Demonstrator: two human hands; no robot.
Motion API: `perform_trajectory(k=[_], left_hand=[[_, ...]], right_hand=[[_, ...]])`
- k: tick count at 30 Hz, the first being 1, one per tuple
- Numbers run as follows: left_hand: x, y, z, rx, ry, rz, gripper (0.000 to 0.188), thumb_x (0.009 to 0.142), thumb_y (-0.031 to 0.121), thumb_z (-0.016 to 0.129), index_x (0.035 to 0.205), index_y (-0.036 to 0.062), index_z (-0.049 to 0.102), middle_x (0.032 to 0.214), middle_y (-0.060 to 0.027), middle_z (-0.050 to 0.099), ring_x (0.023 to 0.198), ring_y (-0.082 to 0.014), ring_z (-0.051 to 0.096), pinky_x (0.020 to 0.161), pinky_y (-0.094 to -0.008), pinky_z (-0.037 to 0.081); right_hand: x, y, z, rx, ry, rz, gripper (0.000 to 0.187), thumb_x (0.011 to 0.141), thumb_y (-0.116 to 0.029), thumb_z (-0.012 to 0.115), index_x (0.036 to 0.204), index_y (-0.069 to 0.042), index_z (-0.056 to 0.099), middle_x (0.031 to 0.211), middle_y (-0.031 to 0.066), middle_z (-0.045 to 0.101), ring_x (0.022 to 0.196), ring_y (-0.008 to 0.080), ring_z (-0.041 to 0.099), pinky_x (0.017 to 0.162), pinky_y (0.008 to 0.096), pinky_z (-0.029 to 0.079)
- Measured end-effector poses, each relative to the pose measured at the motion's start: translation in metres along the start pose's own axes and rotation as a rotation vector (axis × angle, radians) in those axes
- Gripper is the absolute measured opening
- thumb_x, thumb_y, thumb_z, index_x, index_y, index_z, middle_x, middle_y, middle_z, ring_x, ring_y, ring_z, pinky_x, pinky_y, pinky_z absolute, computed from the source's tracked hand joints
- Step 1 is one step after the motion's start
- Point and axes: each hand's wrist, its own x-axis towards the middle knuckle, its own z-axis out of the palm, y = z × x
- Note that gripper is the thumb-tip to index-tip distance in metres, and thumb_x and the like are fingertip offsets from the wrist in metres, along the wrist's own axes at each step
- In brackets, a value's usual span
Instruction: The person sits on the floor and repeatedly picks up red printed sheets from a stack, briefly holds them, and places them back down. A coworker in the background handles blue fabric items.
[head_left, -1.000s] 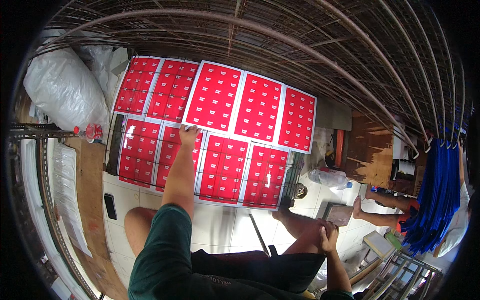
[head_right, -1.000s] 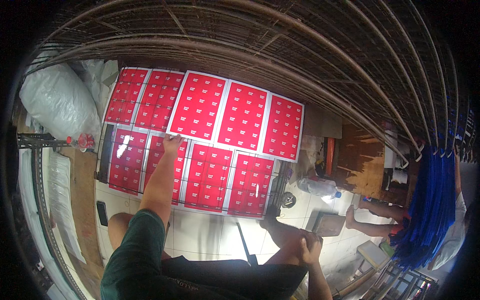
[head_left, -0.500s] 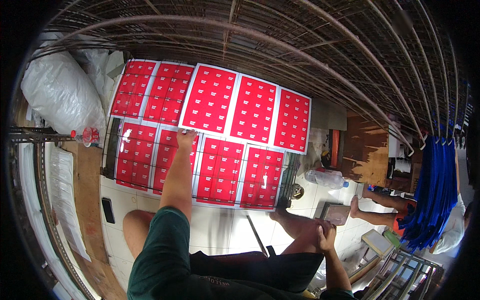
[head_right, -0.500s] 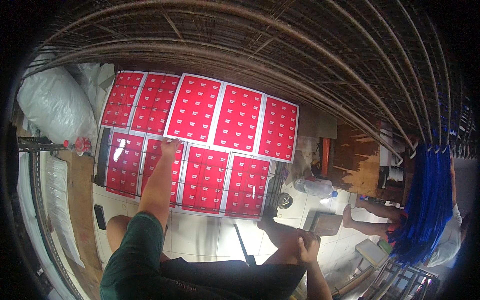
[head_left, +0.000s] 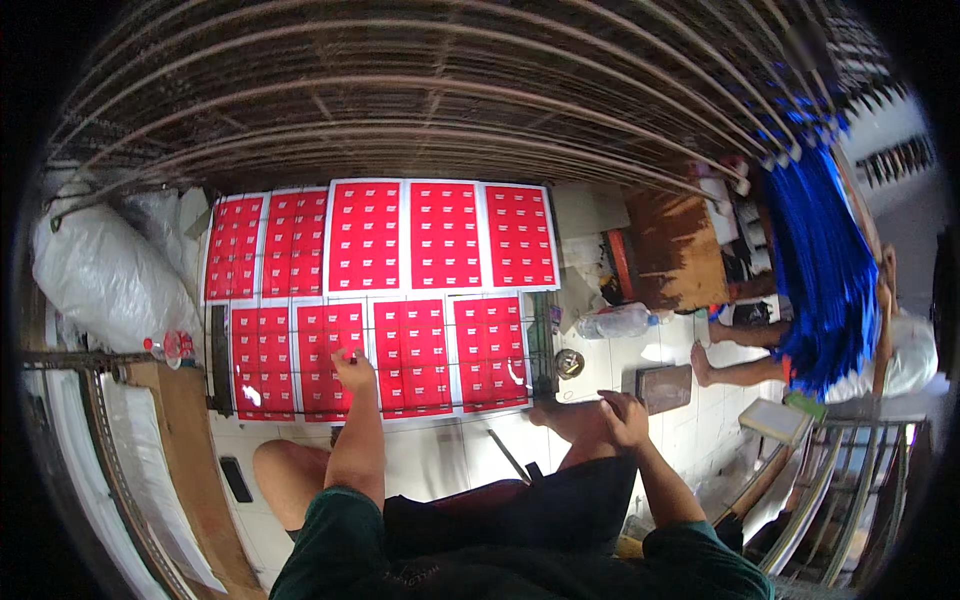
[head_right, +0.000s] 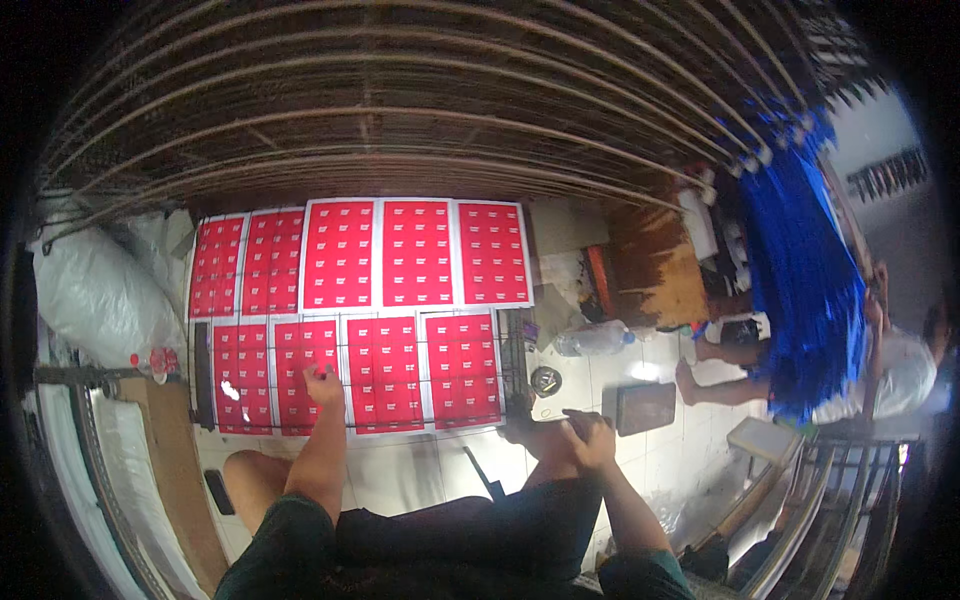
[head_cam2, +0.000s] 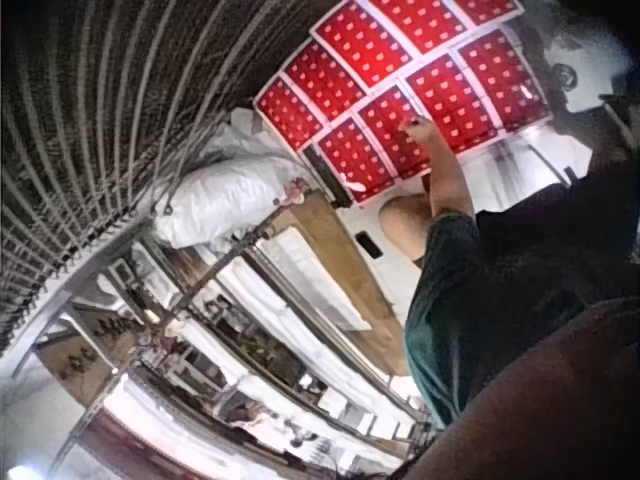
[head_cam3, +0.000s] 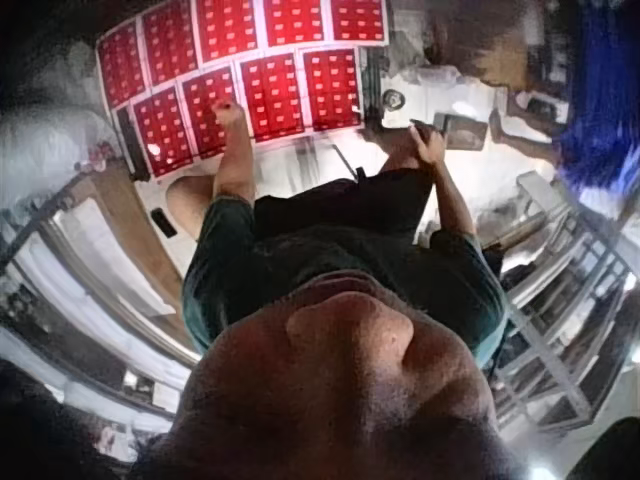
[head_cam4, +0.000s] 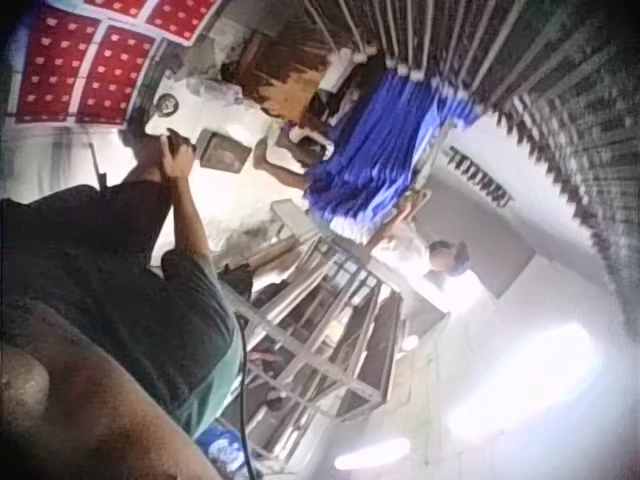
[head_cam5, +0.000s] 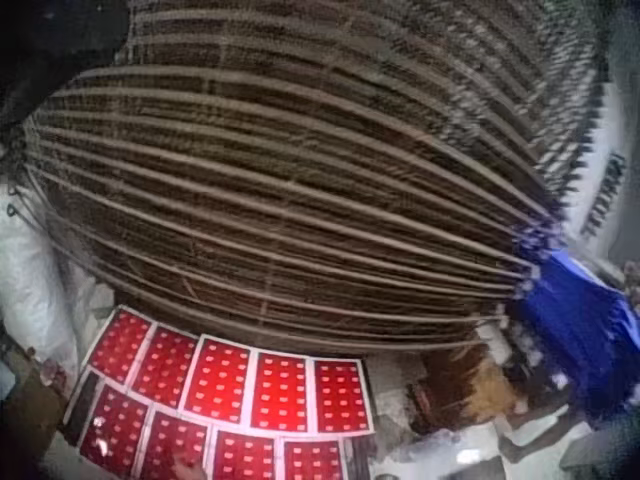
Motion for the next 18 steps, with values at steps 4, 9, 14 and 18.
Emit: perform_trajectory(k=[4, 9, 14, 18], left_hand=[[-0.017, 0.030, -0.030, -0.091, -0.028, 0.061, 0.029, 0.073, 0.018, 0.069, 0.096, 0.0082, 0.053, 0.071, -0.0127, 0.061, 0.062, -0.0255, 0.059, 0.060, -0.0395, 0.046], [0.026, 0.009, -0.044, -0.614, -0.477, 0.271, 0.012, 0.083, 0.012, 0.053, 0.082, 0.0022, 0.059, 0.065, -0.0015, 0.055, 0.058, -0.0094, 0.048, 0.053, -0.0239, 0.040], [-0.063, 0.130, -0.096, -0.455, -0.788, 0.450, 0.016, 0.090, 0.014, 0.045, 0.082, 0.0042, 0.056, 0.067, 0.0005, 0.051, 0.053, -0.0059, 0.040, 0.047, -0.0230, 0.034], [-0.175, 0.176, -0.170, -0.291, -1.006, 0.370, 0.026, 0.093, 0.023, 0.043, 0.075, 0.0068, 0.052, 0.061, 0.0029, 0.045, 0.053, -0.0055, 0.037, 0.047, -0.0226, 0.031]], right_hand=[[-0.014, -0.007, -0.005, -0.044, 0.020, 0.077, 0.044, 0.083, -0.045, 0.048, 0.103, -0.010, 0.064, 0.092, 0.0147, 0.064, 0.091, 0.0300, 0.059, 0.086, 0.0419, 0.039], [-0.004, -0.003, 0.000, -0.030, 0.039, 0.035, 0.052, 0.081, -0.056, 0.043, 0.102, -0.014, 0.064, 0.080, 0.0144, 0.065, 0.083, 0.0307, 0.060, 0.083, 0.0423, 0.038], [-0.032, 0.025, 0.010, 0.171, 0.202, 0.053, 0.042, 0.081, -0.046, 0.048, 0.100, -0.013, 0.065, 0.082, 0.0145, 0.065, 0.085, 0.0300, 0.060, 0.084, 0.0419, 0.038], [-0.043, 0.027, -0.004, 0.374, 0.347, 0.062, 0.029, 0.077, -0.022, 0.054, 0.100, -0.007, 0.063, 0.085, 0.0160, 0.065, 0.081, 0.0306, 0.063, 0.077, 0.0392, 0.047]])
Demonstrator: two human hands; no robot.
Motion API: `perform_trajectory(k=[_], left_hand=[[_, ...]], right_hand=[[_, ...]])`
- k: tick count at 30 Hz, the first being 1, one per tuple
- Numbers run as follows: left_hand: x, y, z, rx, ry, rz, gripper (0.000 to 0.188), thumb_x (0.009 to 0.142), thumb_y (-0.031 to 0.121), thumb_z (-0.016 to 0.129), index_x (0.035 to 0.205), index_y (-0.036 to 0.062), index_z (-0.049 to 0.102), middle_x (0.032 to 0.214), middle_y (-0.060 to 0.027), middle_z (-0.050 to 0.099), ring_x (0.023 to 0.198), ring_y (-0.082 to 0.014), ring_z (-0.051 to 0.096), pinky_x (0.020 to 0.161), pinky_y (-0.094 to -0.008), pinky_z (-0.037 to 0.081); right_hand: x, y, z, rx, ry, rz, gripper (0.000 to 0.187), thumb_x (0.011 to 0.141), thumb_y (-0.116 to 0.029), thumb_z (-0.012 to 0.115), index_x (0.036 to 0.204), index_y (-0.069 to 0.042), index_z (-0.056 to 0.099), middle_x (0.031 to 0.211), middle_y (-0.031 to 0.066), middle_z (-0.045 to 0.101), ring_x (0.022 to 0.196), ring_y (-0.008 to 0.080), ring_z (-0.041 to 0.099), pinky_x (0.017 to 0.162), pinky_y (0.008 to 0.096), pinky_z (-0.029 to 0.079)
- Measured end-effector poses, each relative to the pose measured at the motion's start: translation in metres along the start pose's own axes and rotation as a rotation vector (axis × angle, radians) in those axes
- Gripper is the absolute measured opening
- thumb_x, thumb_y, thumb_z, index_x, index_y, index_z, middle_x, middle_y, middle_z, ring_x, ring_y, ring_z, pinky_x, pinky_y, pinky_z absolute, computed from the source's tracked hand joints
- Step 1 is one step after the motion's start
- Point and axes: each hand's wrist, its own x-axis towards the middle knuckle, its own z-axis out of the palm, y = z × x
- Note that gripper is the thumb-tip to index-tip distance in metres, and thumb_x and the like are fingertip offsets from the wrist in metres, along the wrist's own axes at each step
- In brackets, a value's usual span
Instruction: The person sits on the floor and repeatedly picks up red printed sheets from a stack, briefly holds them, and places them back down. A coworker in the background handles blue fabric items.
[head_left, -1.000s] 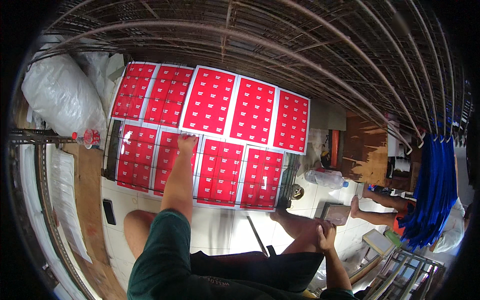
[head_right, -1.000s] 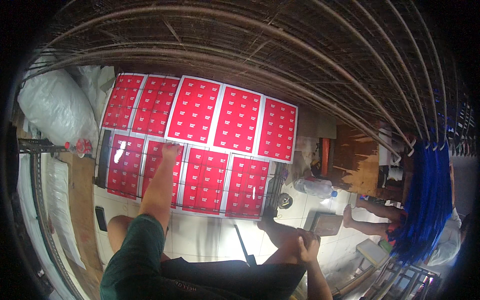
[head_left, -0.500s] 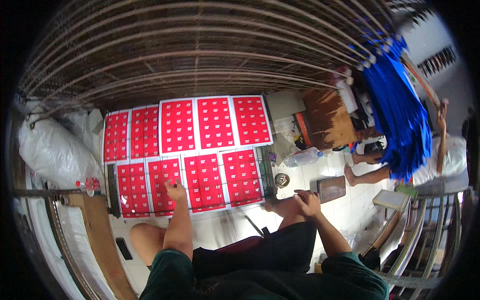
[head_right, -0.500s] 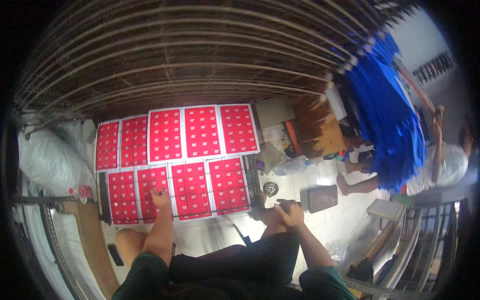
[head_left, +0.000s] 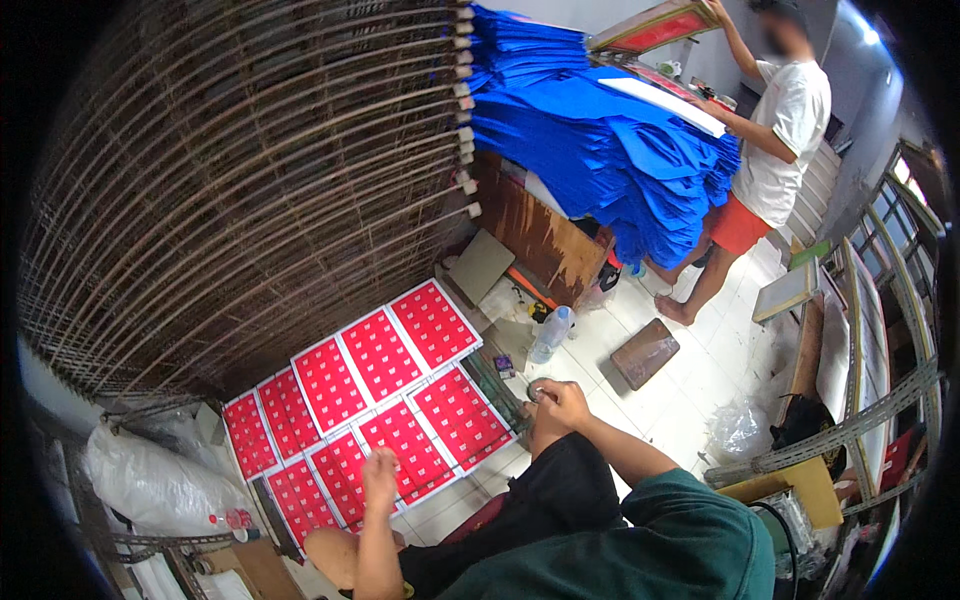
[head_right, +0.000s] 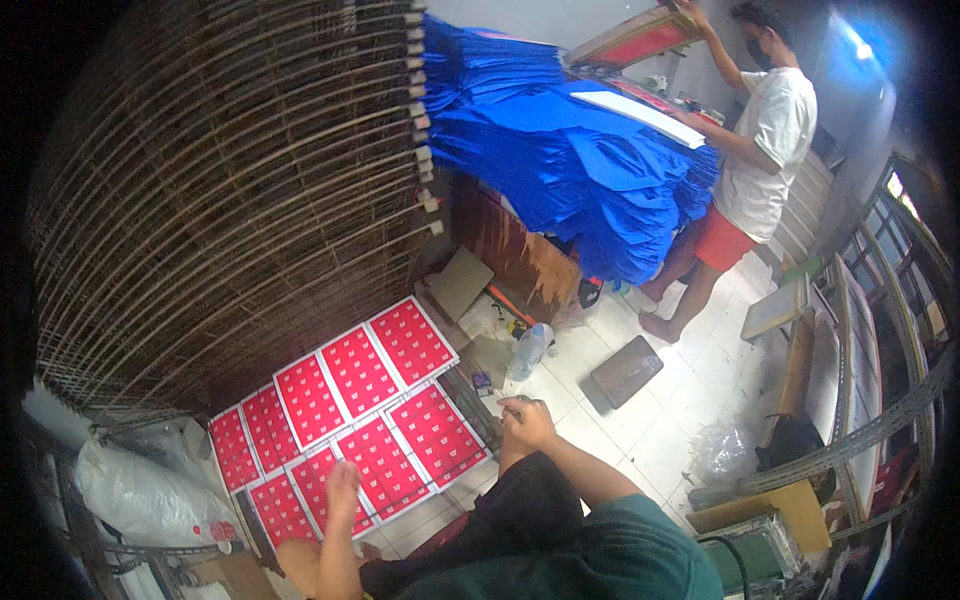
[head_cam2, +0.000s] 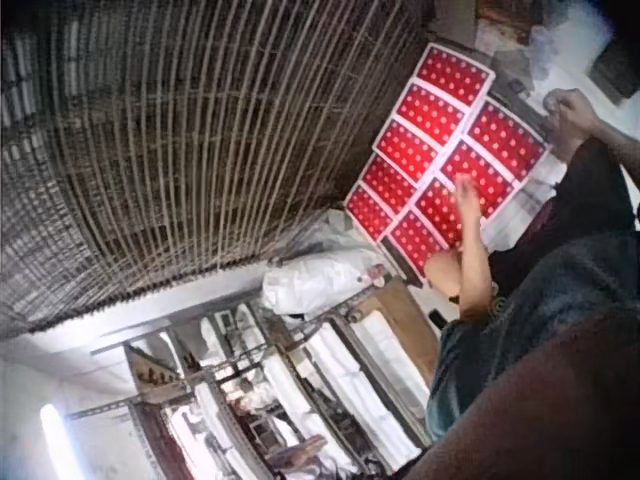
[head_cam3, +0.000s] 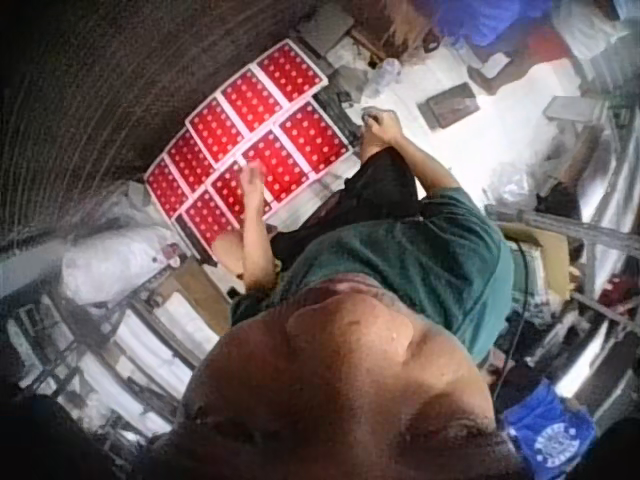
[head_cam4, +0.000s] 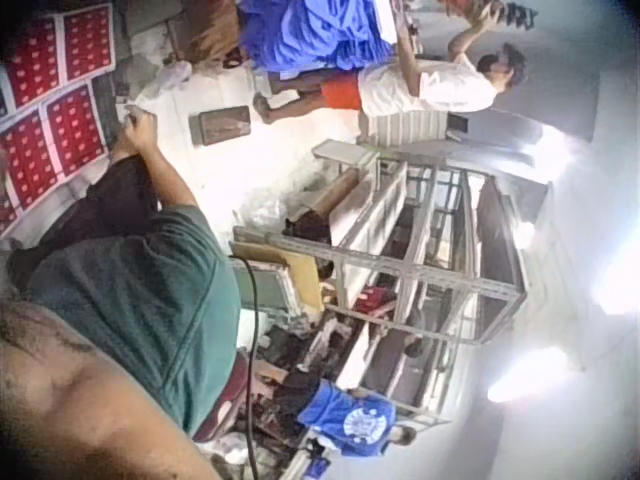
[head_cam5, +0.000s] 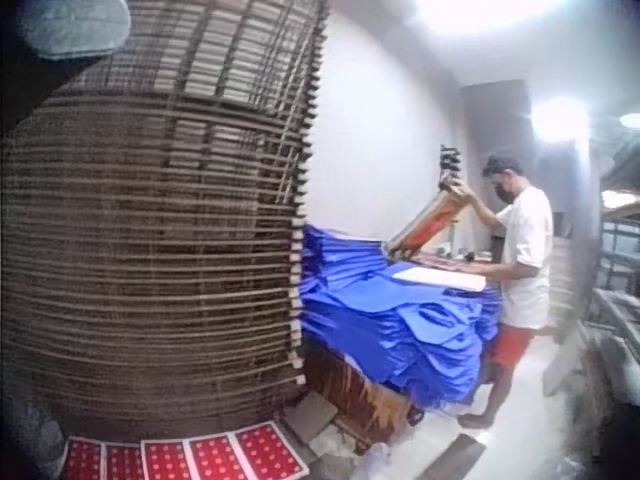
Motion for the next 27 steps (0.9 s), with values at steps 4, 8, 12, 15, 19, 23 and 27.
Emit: perform_trajectory(k=[4, 8, 12, 15, 19, 23, 27], left_hand=[[-0.072, -0.025, 0.042, 0.043, -0.173, 0.037, 0.024, 0.093, 0.025, 0.045, 0.078, 0.0069, 0.051, 0.062, 0.0033, 0.046, 0.055, -0.0049, 0.039, 0.049, -0.0216, 0.032], [-0.099, -0.101, 0.044, 0.559, -0.317, 0.055, 0.029, 0.082, 0.029, 0.060, 0.098, 0.0070, 0.052, 0.071, -0.0067, 0.060, 0.063, -0.0161, 0.056, 0.059, -0.0293, 0.043], [-0.085, -0.115, 0.044, 0.699, -0.307, -0.082, 0.044, 0.073, 0.035, 0.068, 0.106, 0.0078, 0.053, 0.081, -0.0117, 0.065, 0.077, -0.0254, 0.062, 0.070, -0.0355, 0.047], [-0.088, -0.127, 0.036, 0.754, -0.259, -0.141, 0.045, 0.074, 0.037, 0.067, 0.105, 0.0065, 0.054, 0.083, -0.0117, 0.065, 0.081, -0.0254, 0.062, 0.073, -0.0354, 0.047], [-0.097, -0.095, 0.049, 0.795, -0.281, -0.094, 0.047, 0.076, 0.039, 0.065, 0.107, 0.0058, 0.053, 0.083, -0.0132, 0.065, 0.083, -0.0255, 0.062, 0.075, -0.0357, 0.047], [-0.099, -0.102, 0.050, 0.805, -0.280, -0.113, 0.044, 0.077, 0.038, 0.064, 0.107, 0.0077, 0.054, 0.083, -0.0148, 0.065, 0.082, -0.0270, 0.063, 0.075, -0.0364, 0.048], [-0.109, -0.098, 0.057, 0.839, -0.258, -0.093, 0.038, 0.079, 0.039, 0.060, 0.104, 0.0116, 0.056, 0.084, -0.0156, 0.065, 0.081, -0.0299, 0.063, 0.074, -0.0380, 0.048]], right_hand=[[0.019, -0.049, -0.046, 0.224, 0.224, -0.238, 0.024, 0.079, -0.016, 0.057, 0.099, -0.004, 0.063, 0.085, 0.0158, 0.065, 0.078, 0.0245, 0.065, 0.071, 0.0333, 0.049], [0.040, -0.102, -0.123, 0.361, 0.366, -0.438, 0.022, 0.081, -0.013, 0.059, 0.098, 0.002, 0.062, 0.089, 0.0115, 0.065, 0.080, 0.0153, 0.062, 0.071, 0.0278, 0.048], [0.058, -0.131, -0.194, 0.508, 0.536, -0.527, 0.023, 0.084, -0.010, 0.057, 0.103, 0.001, 0.059, 0.087, 0.0070, 0.064, 0.078, 0.0122, 0.060, 0.070, 0.0266, 0.048], [0.079, -0.134, -0.246, 0.630, 0.704, -0.520, 0.020, 0.087, -0.013, 0.054, 0.102, 0.000, 0.058, 0.083, 0.0064, 0.062, 0.071, 0.0124, 0.059, 0.066, 0.0251, 0.047], [0.111, -0.117, -0.323, 0.595, 1.026, -0.519, 0.018, 0.085, -0.013, 0.058, 0.098, 0.000, 0.059, 0.080, 0.0059, 0.061, 0.067, 0.0116, 0.059, 0.062, 0.0235, 0.047], [0.142, -0.089, -0.371, 0.819, 1.111, -0.350, 0.023, 0.084, -0.018, 0.060, 0.098, 0.000, 0.059, 0.083, 0.0073, 0.061, 0.069, 0.0140, 0.061, 0.060, 0.0241, 0.048], [0.163, -0.056, -0.404, 1.079, 1.069, -0.253, 0.027, 0.083, -0.022, 0.061, 0.099, -0.002, 0.055, 0.087, 0.0102, 0.060, 0.070, 0.0173, 0.062, 0.058, 0.0251, 0.049]])
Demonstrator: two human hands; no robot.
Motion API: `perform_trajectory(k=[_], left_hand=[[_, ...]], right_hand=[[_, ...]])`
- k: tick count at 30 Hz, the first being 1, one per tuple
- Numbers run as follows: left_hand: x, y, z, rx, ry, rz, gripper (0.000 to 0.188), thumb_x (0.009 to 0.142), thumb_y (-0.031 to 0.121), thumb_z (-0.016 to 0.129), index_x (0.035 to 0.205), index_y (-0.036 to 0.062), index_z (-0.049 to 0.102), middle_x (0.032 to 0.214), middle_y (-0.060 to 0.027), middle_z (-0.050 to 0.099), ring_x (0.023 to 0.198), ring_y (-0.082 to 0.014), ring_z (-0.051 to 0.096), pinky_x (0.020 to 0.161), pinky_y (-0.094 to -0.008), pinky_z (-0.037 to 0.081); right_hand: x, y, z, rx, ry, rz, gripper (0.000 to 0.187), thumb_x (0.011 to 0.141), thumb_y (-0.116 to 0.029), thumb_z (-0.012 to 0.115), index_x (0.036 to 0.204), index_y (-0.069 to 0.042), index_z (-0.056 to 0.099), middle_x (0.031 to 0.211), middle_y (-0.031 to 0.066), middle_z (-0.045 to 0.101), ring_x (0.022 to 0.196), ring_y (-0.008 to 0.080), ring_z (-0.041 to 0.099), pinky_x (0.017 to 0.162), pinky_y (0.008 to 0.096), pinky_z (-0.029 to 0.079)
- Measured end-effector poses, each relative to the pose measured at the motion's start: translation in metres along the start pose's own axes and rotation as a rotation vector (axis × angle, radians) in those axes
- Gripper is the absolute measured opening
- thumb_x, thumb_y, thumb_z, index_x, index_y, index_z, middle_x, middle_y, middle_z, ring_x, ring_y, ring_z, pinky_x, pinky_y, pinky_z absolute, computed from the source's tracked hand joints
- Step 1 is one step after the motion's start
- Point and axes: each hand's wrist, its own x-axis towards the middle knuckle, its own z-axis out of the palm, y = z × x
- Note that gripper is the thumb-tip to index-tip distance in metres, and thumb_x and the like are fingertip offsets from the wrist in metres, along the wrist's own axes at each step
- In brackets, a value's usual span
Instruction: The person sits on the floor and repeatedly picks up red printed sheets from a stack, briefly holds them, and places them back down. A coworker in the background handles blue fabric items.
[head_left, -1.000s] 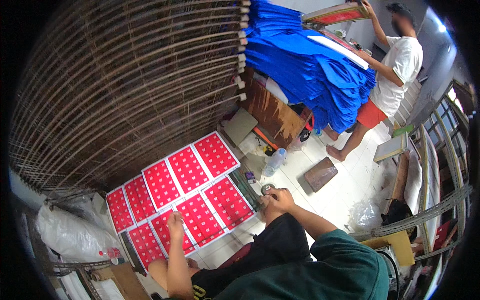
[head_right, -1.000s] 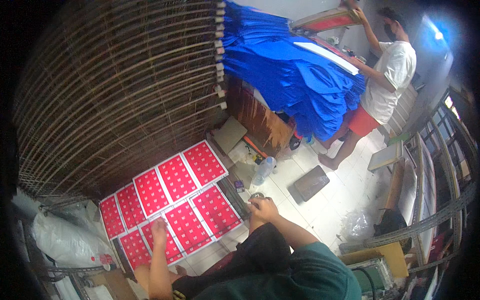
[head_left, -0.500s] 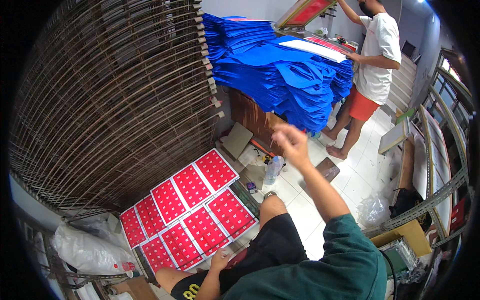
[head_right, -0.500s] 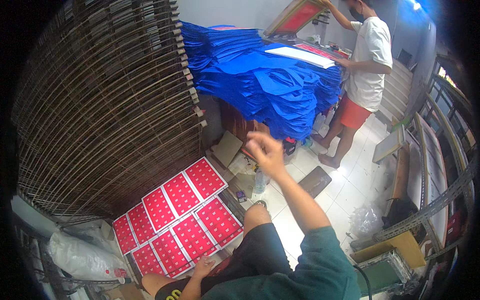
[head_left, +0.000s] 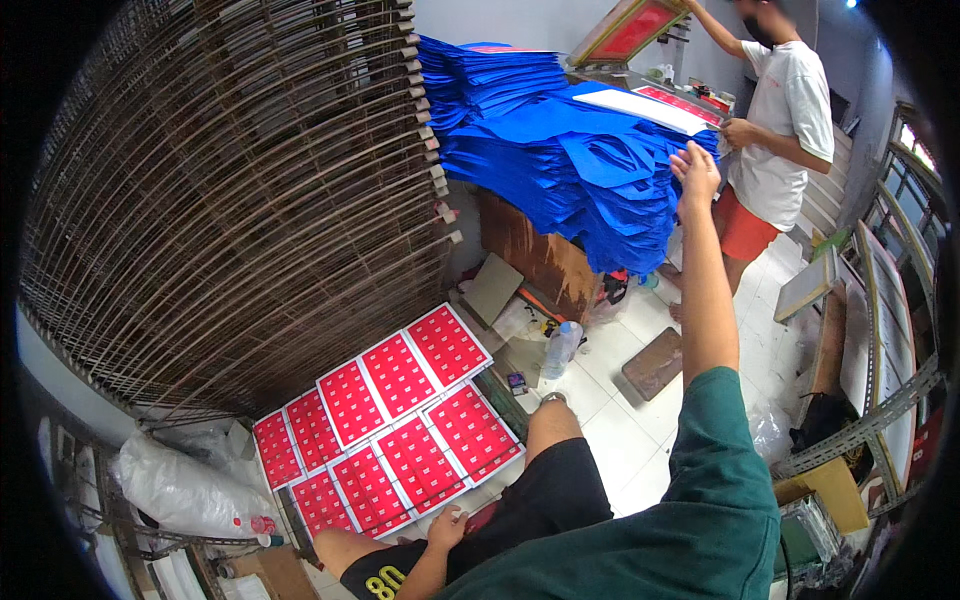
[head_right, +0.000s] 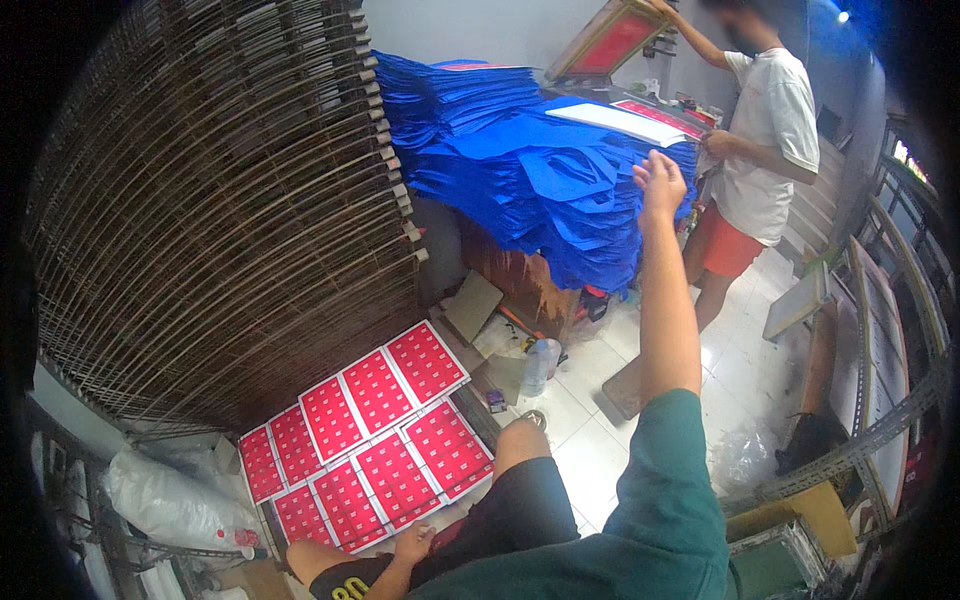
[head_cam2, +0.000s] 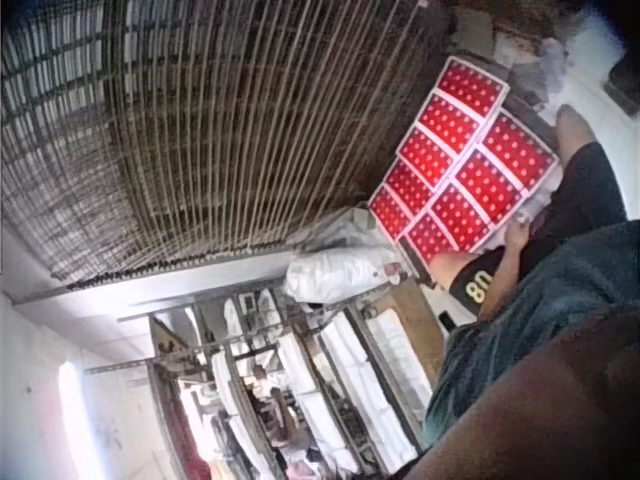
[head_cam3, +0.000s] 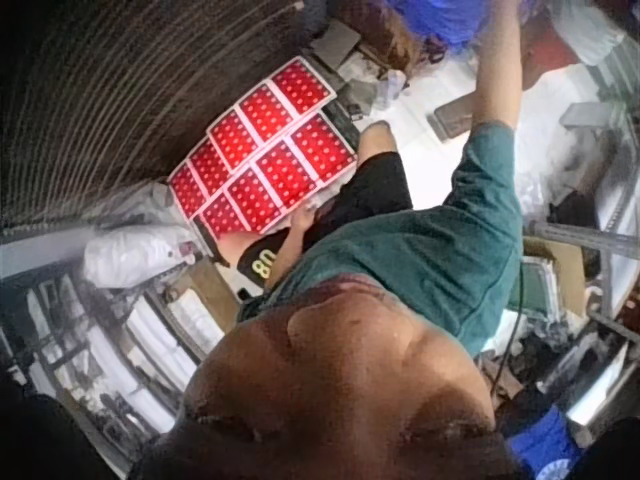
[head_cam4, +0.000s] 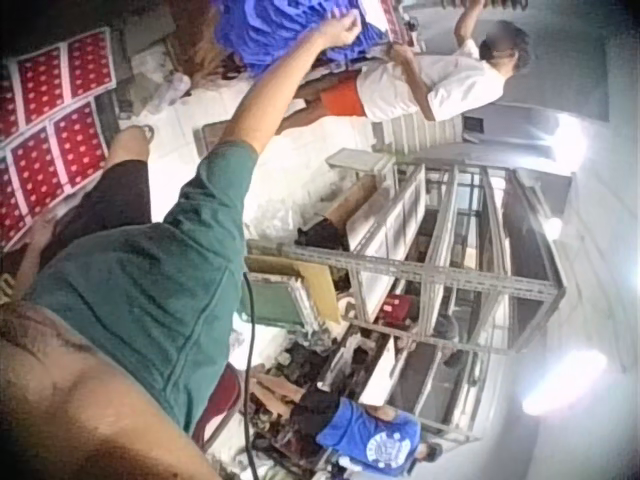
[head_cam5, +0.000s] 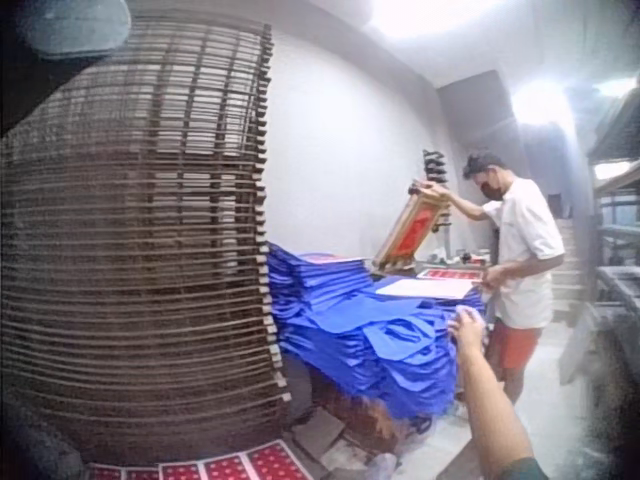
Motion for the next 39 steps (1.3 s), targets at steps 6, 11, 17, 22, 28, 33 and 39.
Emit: perform_trajectory(k=[6, 11, 17, 22, 28, 33, 39], left_hand=[[0.002, -0.012, 0.005, 0.065, -0.003, 0.008, 0.037, 0.080, 0.043, 0.056, 0.102, 0.0138, 0.057, 0.083, -0.0156, 0.065, 0.082, -0.0331, 0.062, 0.075, -0.0409, 0.048], [-0.002, -0.005, -0.001, 0.067, -0.036, -0.033, 0.037, 0.080, 0.044, 0.056, 0.101, 0.0136, 0.058, 0.081, -0.0164, 0.064, 0.082, -0.0339, 0.062, 0.073, -0.0420, 0.048], [0.002, -0.009, 0.002, 0.059, -0.022, -0.023, 0.037, 0.081, 0.044, 0.054, 0.101, 0.0134, 0.057, 0.080, -0.0164, 0.064, 0.083, -0.0345, 0.061, 0.073, -0.0434, 0.047], [0.001, -0.001, -0.002, 0.090, -0.039, -0.033, 0.036, 0.081, 0.044, 0.054, 0.101, 0.0138, 0.057, 0.081, -0.0168, 0.064, 0.084, -0.0349, 0.061, 0.075, -0.0437, 0.046], [0.001, -0.001, -0.004, 0.094, -0.022, -0.002, 0.037, 0.080, 0.043, 0.055, 0.102, 0.0132, 0.056, 0.079, -0.0159, 0.065, 0.082, -0.0338, 0.062, 0.074, -0.0424, 0.047], [0.003, -0.007, -0.003, 0.083, -0.039, -0.011, 0.037, 0.078, 0.042, 0.058, 0.102, 0.0129, 0.056, 0.074, -0.0137, 0.065, 0.077, -0.0317, 0.063, 0.069, -0.0403, 0.048], [0.006, -0.013, 0.000, 0.065, -0.017, 0.023, 0.040, 0.077, 0.042, 0.060, 0.104, 0.0129, 0.056, 0.074, -0.0138, 0.065, 0.076, -0.0307, 0.063, 0.069, -0.0397, 0.048]], right_hand=[[0.046, 0.011, -0.014, 0.177, 0.101, 0.137, 0.039, 0.082, -0.026, 0.061, 0.107, 0.001, 0.048, 0.095, 0.0180, 0.058, 0.084, 0.0262, 0.061, 0.073, 0.0322, 0.050], [0.070, 0.013, -0.020, 0.215, 0.105, 0.188, 0.050, 0.083, -0.030, 0.058, 0.117, 0.002, 0.041, 0.103, 0.0224, 0.054, 0.090, 0.0288, 0.060, 0.076, 0.0336, 0.050], [0.086, 0.032, -0.032, 0.206, 0.113, 0.248, 0.054, 0.083, -0.033, 0.056, 0.120, 0.002, 0.038, 0.105, 0.0226, 0.054, 0.093, 0.0290, 0.059, 0.077, 0.0328, 0.050], [0.079, 0.046, -0.036, -0.062, -0.001, 0.262, 0.057, 0.079, -0.040, 0.063, 0.115, 0.001, 0.047, 0.101, 0.0175, 0.059, 0.085, 0.0216, 0.062, 0.066, 0.0239, 0.051], [0.076, 0.046, -0.035, -0.155, -0.041, 0.262, 0.055, 0.078, -0.038, 0.065, 0.113, 0.002, 0.049, 0.098, 0.0184, 0.060, 0.083, 0.0211, 0.063, 0.063, 0.0214, 0.052], [0.073, 0.037, -0.037, -0.121, -0.057, 0.245, 0.059, 0.079, -0.038, 0.064, 0.117, 0.004, 0.044, 0.100, 0.0210, 0.058, 0.086, 0.0242, 0.062, 0.070, 0.0256, 0.052], [0.094, 0.034, -0.043, 0.133, -0.048, 0.234, 0.067, 0.080, -0.039, 0.062, 0.123, 0.005, 0.035, 0.111, 0.0265, 0.050, 0.096, 0.0302, 0.058, 0.079, 0.0307, 0.051]])
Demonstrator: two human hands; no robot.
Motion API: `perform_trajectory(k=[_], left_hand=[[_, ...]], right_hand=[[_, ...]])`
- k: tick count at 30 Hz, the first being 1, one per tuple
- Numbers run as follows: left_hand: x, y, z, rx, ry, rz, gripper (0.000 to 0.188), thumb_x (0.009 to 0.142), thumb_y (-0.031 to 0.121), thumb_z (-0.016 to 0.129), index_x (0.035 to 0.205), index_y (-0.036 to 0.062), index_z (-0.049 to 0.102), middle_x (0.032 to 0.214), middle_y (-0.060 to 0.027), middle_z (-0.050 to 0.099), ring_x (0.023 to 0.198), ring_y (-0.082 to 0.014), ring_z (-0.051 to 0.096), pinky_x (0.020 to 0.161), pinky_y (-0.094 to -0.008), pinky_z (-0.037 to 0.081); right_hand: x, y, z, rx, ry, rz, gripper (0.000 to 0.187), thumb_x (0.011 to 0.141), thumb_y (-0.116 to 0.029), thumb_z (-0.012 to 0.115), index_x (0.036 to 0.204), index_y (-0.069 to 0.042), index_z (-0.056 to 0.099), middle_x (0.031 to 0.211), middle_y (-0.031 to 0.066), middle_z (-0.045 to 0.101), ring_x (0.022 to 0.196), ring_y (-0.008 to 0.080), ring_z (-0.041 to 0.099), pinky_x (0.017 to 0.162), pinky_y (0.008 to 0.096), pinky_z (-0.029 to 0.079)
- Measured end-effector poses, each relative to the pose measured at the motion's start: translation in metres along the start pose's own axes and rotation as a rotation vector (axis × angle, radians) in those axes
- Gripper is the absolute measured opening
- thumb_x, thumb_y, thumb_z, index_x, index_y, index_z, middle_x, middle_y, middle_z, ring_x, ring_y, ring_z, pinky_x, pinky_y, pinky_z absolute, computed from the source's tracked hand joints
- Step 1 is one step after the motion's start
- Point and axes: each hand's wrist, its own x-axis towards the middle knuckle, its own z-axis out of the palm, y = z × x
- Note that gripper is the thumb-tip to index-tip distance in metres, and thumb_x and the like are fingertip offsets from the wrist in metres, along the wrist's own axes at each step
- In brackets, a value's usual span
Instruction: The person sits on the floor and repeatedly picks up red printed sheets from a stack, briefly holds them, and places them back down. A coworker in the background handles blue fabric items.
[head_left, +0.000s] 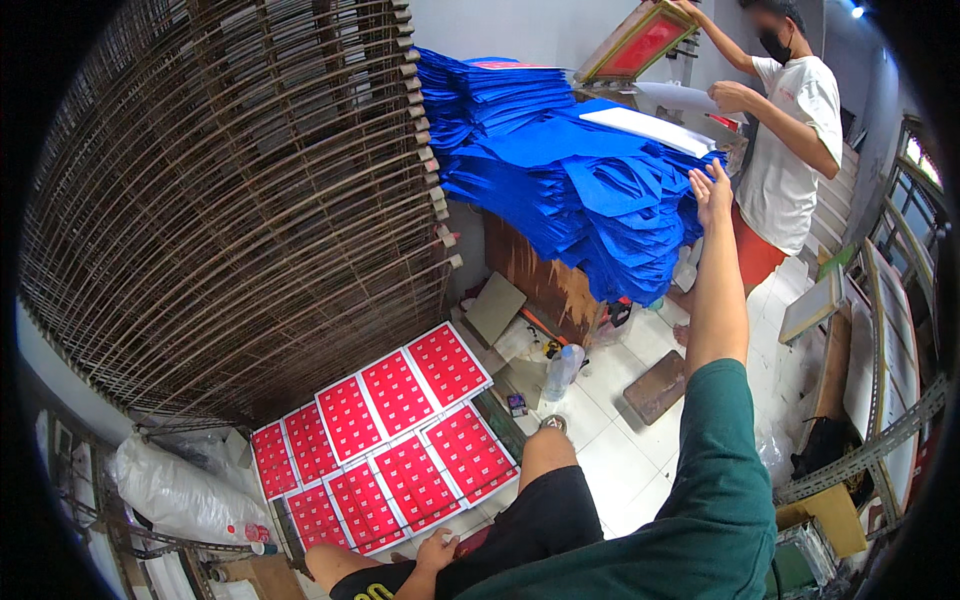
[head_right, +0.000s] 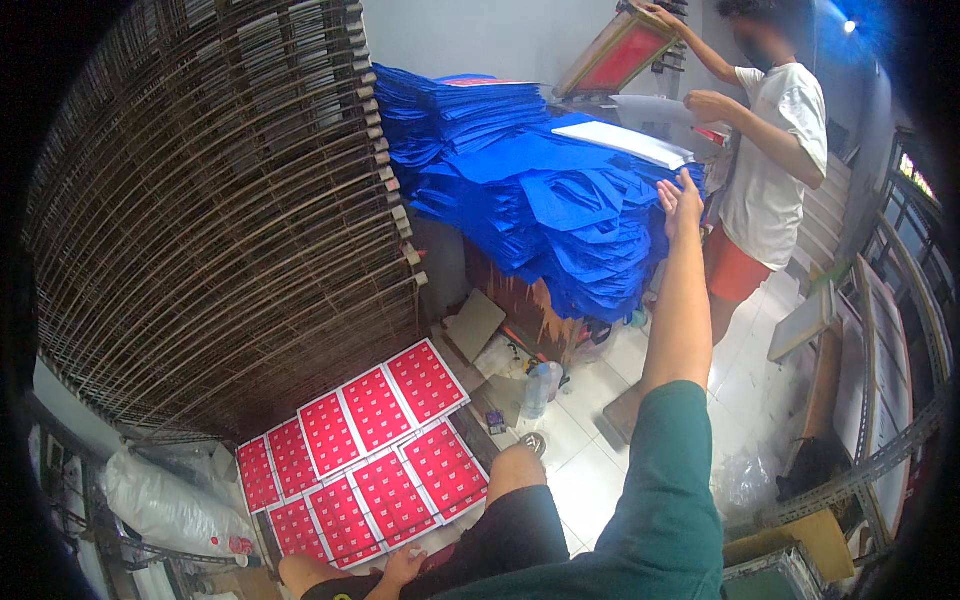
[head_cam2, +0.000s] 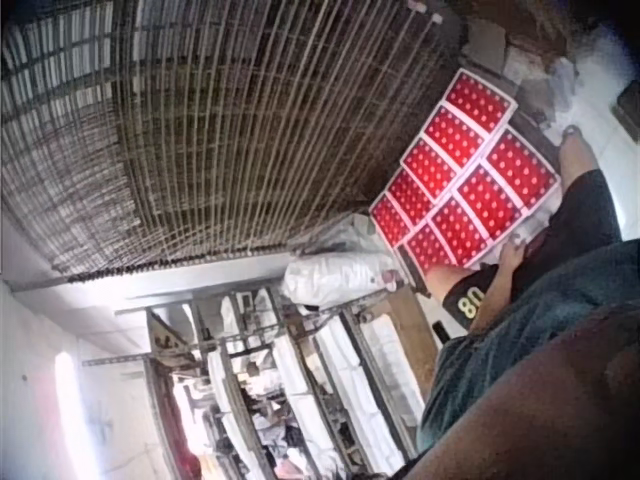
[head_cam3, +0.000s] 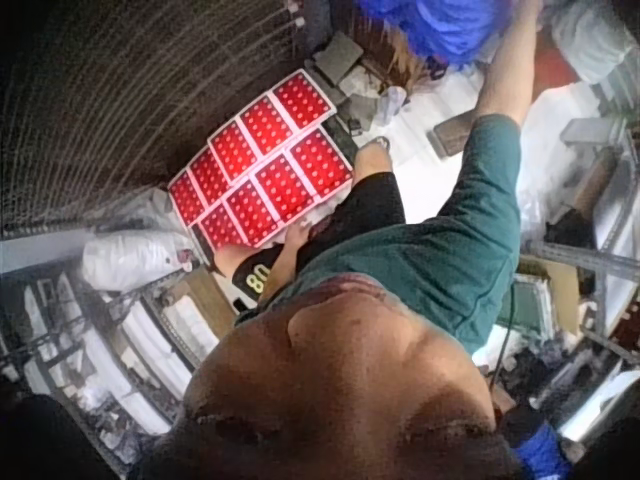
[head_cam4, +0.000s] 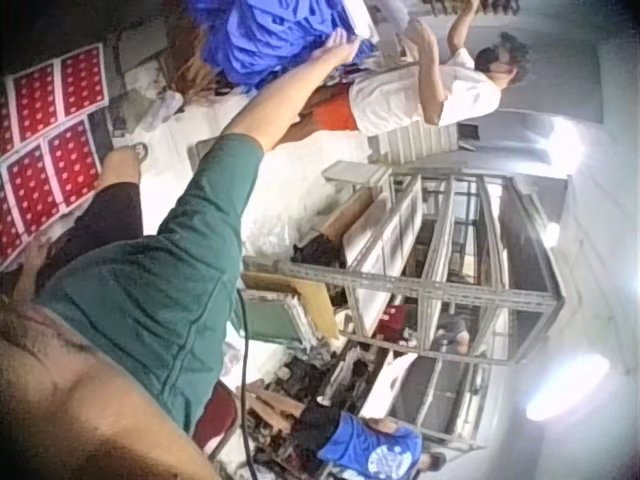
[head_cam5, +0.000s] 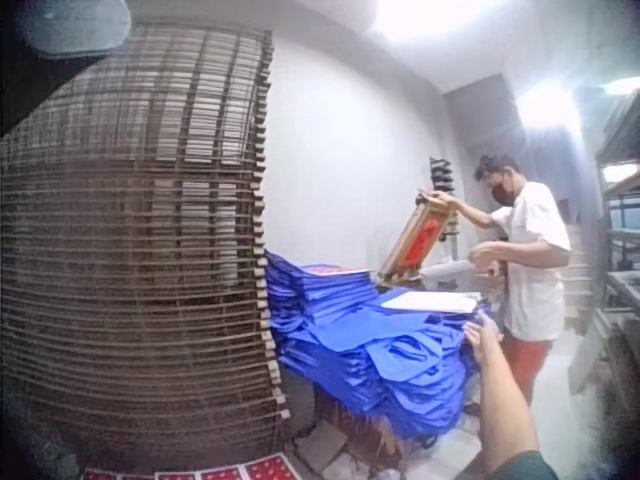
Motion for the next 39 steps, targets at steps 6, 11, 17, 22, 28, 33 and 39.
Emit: perform_trajectory(k=[6, 11, 17, 22, 28, 33, 39], left_hand=[[0.008, -0.020, 0.009, -0.014, -0.059, -0.071, 0.042, 0.077, 0.044, 0.059, 0.105, 0.0127, 0.055, 0.082, -0.0149, 0.065, 0.082, -0.0327, 0.062, 0.073, -0.0405, 0.048], [0.007, -0.010, 0.004, -0.006, -0.067, -0.071, 0.046, 0.077, 0.045, 0.059, 0.107, 0.0111, 0.054, 0.084, -0.0149, 0.065, 0.084, -0.0313, 0.063, 0.074, -0.0395, 0.048], [0.001, -0.005, -0.002, 0.035, -0.066, -0.085, 0.047, 0.077, 0.045, 0.059, 0.109, 0.0113, 0.053, 0.084, -0.0140, 0.066, 0.085, -0.0302, 0.063, 0.077, -0.0389, 0.048], [0.006, -0.007, 0.003, -0.001, -0.056, -0.076, 0.049, 0.076, 0.047, 0.058, 0.110, 0.0115, 0.053, 0.085, -0.0127, 0.066, 0.087, -0.0298, 0.063, 0.079, -0.0389, 0.047], [0.008, -0.012, 0.006, 0.034, -0.011, -0.013, 0.050, 0.075, 0.047, 0.060, 0.110, 0.0112, 0.054, 0.081, -0.0121, 0.066, 0.082, -0.0300, 0.063, 0.076, -0.0392, 0.049], [0.003, -0.009, 0.000, 0.023, 0.027, 0.020, 0.051, 0.075, 0.047, 0.061, 0.109, 0.0101, 0.054, 0.078, -0.0105, 0.066, 0.080, -0.0293, 0.063, 0.074, -0.0393, 0.049], [0.001, -0.017, 0.001, 0.008, 0.046, -0.010, 0.052, 0.073, 0.046, 0.063, 0.108, 0.0093, 0.054, 0.078, -0.0103, 0.066, 0.079, -0.0288, 0.064, 0.072, -0.0392, 0.049]], right_hand=[[0.029, -0.009, -0.007, 0.471, 0.102, 0.046, 0.084, 0.081, -0.039, 0.059, 0.134, 0.004, 0.010, 0.123, 0.0349, 0.036, 0.105, 0.0419, 0.051, 0.088, 0.0421, 0.048], [0.053, -0.019, -0.023, 0.562, 0.022, 0.143, 0.099, 0.079, -0.058, 0.050, 0.138, -0.004, -0.010, 0.137, 0.0252, 0.022, 0.124, 0.0394, 0.033, 0.102, 0.0501, 0.030], [0.043, -0.025, 0.002, 0.029, -0.056, 0.215, 0.052, 0.094, -0.033, 0.036, 0.131, 0.001, 0.025, 0.124, 0.0235, 0.043, 0.113, 0.0348, 0.047, 0.092, 0.0470, 0.043], [0.060, -0.022, 0.012, -0.127, 0.020, 0.124, 0.036, 0.092, -0.020, 0.038, 0.120, 0.002, 0.039, 0.114, 0.0207, 0.051, 0.103, 0.0324, 0.055, 0.083, 0.0425, 0.050], [0.046, -0.020, 0.040, -0.234, 0.127, 0.057, 0.032, 0.085, -0.004, 0.043, 0.116, 0.004, 0.043, 0.105, 0.0186, 0.057, 0.091, 0.0302, 0.061, 0.075, 0.0382, 0.054], [0.035, -0.013, 0.046, -0.628, 0.345, -0.037, 0.031, 0.074, -0.002, 0.053, 0.103, 0.011, 0.055, 0.102, 0.0184, 0.059, 0.079, 0.0257, 0.064, 0.055, 0.0355, 0.058], [0.016, -0.027, 0.035, -0.439, 0.481, 0.137, 0.034, 0.077, 0.001, 0.054, 0.110, 0.005, 0.053, 0.108, 0.0179, 0.057, 0.081, 0.0238, 0.063, 0.061, 0.0386, 0.056]])
